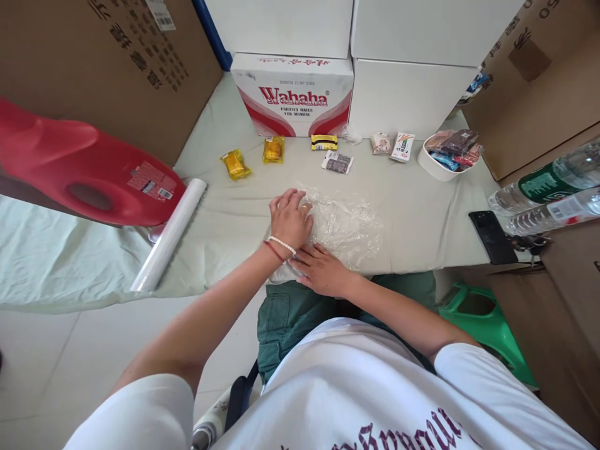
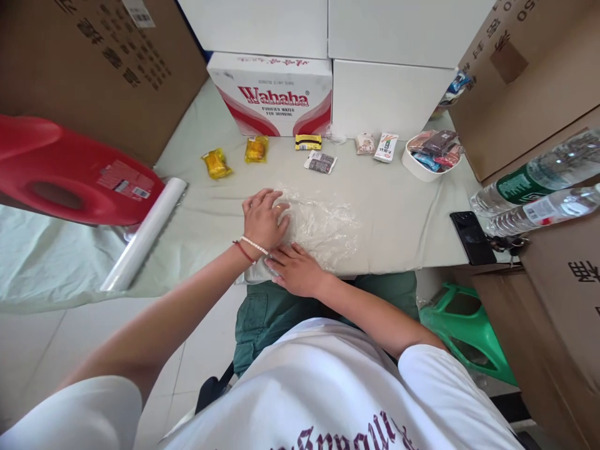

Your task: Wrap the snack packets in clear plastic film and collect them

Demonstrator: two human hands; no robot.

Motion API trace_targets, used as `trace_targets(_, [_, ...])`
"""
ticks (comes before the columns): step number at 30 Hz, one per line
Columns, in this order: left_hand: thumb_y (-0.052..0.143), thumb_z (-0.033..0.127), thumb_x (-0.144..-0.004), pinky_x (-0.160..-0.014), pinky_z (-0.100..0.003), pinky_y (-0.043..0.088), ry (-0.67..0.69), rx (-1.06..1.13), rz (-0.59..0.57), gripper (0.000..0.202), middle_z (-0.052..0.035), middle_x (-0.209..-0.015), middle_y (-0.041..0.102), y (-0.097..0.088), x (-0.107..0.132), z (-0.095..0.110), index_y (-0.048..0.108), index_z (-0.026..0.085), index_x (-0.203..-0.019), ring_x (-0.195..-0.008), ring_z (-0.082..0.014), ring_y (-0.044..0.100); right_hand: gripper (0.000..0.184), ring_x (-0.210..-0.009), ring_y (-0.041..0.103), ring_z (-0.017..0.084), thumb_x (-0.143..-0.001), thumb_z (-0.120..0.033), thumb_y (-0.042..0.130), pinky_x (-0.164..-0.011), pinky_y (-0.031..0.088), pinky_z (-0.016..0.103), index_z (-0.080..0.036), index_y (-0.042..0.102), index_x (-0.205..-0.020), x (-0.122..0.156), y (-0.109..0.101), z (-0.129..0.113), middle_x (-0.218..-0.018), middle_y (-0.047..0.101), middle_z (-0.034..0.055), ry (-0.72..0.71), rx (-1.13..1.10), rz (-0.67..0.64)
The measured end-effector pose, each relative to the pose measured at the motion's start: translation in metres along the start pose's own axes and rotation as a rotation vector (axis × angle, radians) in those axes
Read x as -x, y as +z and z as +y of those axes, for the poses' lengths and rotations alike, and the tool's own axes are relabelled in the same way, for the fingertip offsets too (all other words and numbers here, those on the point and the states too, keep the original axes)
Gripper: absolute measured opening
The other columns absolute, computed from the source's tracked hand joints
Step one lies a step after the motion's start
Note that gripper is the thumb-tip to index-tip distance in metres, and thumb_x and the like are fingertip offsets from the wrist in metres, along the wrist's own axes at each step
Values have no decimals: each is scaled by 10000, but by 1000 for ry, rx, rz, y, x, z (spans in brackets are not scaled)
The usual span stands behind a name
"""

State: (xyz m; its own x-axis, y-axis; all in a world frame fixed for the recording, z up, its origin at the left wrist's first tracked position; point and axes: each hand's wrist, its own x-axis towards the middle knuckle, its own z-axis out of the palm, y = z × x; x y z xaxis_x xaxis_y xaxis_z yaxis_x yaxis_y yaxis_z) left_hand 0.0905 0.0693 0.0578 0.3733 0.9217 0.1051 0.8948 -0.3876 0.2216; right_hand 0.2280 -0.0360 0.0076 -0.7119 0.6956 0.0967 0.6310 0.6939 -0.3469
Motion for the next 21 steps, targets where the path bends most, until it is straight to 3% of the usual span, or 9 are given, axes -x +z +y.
trace_targets(3, [257,429,-1049,-1255,-527,284,-59,74,-101,595,-113,-1656,438,17,20,4,529,189,-1521,-1536,-271,380,519,-1523,378,328,-1020,-390,599,-1279,265,571,-161,571,-1485,7,4,-11,-1582,523,150,11,-15,21])
trace_targets(7, [172,462,-1057,-1283,-633,134,-78,-16,-179,661,-108,-1739,260,41,37,-4,310,202,-1650,-1609,-277,247,347,-1344,560,264,-1050,-387,541,-1202,411,466,-177,714,-1265,16,-9,-22,-1379,691,122,-80,-139,64])
trace_targets(10, [154,460,-1060,-1282,-650,94,-62,-80,-195,670,-98,-1756,181,47,43,-6,219,207,-1677,-1627,-268,192,386,-1249,605,229,-1093,-356,416,-1156,450,381,-176,753,-1147,12,-33,-8,-1196,758,101,10,-222,210])
trace_targets(13, [161,460,-1056,-1278,-658,95,-56,-92,-188,678,-105,-1756,175,47,45,-3,196,200,-1682,-1628,-276,189,433,-1353,538,260,-1091,-385,396,-1203,395,431,-155,708,-1282,5,-54,34,-1323,711,128,169,-200,267])
trace_targets(17, [182,533,-1050,-1282,-650,94,-76,-58,-141,702,-107,-1742,231,49,45,-1,234,216,-1675,-1617,-276,228,474,-1436,466,313,-1063,-440,421,-1224,329,519,-172,660,-1372,17,-72,108,-1463,627,143,266,-121,141])
trace_targets(21, [168,543,-1050,-1290,-635,77,-74,-56,-127,708,-94,-1747,222,50,46,-1,239,215,-1673,-1620,-268,218,473,-1242,579,297,-1066,-445,332,-1143,385,482,-192,696,-1233,36,-90,164,-1290,690,158,572,-77,364])
